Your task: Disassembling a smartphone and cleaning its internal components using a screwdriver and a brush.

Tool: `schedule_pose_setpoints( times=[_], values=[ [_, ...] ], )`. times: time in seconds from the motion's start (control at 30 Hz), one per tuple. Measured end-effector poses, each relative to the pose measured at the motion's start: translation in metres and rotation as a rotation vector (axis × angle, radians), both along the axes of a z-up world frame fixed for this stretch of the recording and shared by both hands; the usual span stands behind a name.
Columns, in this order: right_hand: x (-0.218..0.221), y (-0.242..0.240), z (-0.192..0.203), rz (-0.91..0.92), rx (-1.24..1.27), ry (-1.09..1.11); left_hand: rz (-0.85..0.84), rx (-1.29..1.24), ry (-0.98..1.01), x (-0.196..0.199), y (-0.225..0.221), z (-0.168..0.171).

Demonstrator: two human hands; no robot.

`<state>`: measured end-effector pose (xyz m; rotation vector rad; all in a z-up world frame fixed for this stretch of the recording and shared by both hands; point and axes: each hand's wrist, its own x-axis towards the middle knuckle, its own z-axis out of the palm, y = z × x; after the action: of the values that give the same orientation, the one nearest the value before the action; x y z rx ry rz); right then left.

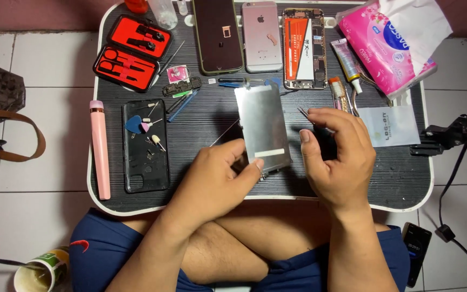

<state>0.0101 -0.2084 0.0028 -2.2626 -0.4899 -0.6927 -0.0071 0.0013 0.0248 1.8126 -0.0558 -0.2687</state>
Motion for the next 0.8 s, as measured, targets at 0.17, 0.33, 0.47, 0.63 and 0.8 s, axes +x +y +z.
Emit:
schedule_pose_setpoints(
  times=[0.17, 0.33, 0.47, 0.63, 0.8],
  values=[
    [-0.013, -0.005, 0.003, -0.056, 0.024, 0.225, -0.146, 0.18, 0.009, -0.004, -0.018, 0.005],
    [-0.015, -0.006, 0.003, -0.095, 0.032, 0.265, -0.214, 0.392, 0.051, -0.005, -0.022, 0.017],
    [-0.015, -0.012, 0.006, -0.069, 0.271, 0.46, -0.232, 0.488, -0.021, -0.008, -0.015, 0.023],
    [-0.02, -0.012, 0.014, -0.103, 0.229, 0.451, -0.188, 0.527, -0.178, -0.011, -0.006, 0.006],
    [-0.025, -0.009, 0.015, -0.16, 0.06, 0.399, -0.041, 0.856, -0.568, -0.014, -0.001, -0.021]
  ],
)
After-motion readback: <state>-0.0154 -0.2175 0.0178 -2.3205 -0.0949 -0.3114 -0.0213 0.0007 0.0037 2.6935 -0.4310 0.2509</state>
